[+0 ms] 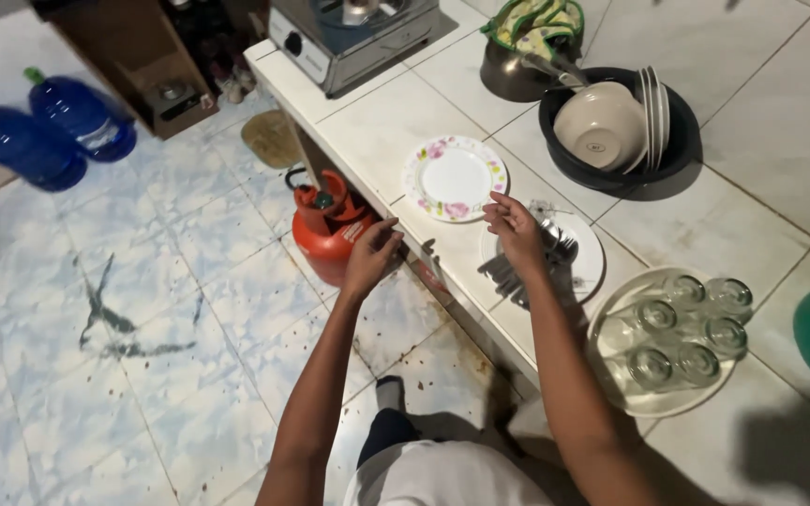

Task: Setting a dining table by placing plates and cutlery on placemats

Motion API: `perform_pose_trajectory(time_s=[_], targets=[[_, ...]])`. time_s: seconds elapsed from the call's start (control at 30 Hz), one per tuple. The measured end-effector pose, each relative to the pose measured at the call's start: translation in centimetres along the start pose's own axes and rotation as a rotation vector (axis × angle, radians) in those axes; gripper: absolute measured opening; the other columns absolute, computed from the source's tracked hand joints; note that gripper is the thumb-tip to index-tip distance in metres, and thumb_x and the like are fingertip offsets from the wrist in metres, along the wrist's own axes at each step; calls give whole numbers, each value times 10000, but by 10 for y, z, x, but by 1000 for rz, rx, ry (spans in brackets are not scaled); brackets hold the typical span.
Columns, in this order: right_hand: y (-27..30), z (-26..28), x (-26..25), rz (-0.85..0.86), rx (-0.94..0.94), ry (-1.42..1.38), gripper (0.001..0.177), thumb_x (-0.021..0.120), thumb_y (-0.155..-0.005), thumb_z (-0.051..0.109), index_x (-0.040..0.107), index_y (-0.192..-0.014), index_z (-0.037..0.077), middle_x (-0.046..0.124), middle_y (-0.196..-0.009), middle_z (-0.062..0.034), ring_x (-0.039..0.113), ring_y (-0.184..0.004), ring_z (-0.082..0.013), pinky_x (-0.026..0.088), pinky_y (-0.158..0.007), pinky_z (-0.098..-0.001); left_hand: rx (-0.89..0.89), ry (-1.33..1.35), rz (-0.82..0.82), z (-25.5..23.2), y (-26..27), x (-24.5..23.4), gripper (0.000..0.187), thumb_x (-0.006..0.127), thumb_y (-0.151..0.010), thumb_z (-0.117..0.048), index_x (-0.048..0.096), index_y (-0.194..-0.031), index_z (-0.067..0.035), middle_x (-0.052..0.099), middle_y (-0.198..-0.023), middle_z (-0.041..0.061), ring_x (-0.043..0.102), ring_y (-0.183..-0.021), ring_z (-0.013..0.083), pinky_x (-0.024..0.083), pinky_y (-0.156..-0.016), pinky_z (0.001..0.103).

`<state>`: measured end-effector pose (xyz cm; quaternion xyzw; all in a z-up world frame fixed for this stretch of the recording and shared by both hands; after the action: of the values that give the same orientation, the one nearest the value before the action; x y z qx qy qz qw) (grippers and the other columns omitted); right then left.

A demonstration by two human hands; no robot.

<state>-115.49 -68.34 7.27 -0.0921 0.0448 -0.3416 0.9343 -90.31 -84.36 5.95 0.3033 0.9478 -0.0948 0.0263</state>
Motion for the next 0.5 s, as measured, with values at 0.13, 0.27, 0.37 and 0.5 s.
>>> perform_pose_trajectory(time_s=[0.13,0.27,0.37,0.5], targets=[[-33,-16,1,-55,26,-7,436,700,-997,162,599,-1411,71,697,-1185,-155,672,-1035,-221,588,-897,-353,-11,-114,68,-8,-39,-5,363,744,-967,-238,701,-1311,-130,735,-1028,199,727,-948,308,600,-841,428],[-70,-13,5,-144,42,13,426,668,-991,115,596,-1410,90,710,-1165,-109,680,-1010,-173,593,-876,-315,-85,-59,118,22,-98,-2,384,746,-971,-289,695,-1322,-139,739,-1069,177,726,-924,273,618,-781,385],[-96,-38,-1,-158,76,84,421,664,-997,123,598,-1411,92,715,-1152,-112,687,-987,-182,599,-865,-334,-146,-3,118,40,-129,-3,375,739,-976,-261,692,-1322,-124,724,-1065,192,717,-878,262,627,-721,362],[-122,-35,-3,-189,125,208,434,676,-1018,236,600,-1415,80,714,-1175,-154,717,-950,-269,618,-801,-371,-185,-53,203,59,-178,-8,412,715,-983,-245,653,-1362,-96,712,-1118,233,727,-936,310,633,-709,367]])
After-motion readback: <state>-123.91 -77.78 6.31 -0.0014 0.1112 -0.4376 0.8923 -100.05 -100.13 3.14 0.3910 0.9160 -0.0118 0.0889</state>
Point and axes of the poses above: each hand's wrist, its own y-axis away from the middle knuckle, its own x-axis out of the palm, z = x × y, the point moved 3 cm from there along -y, towards the middle knuckle
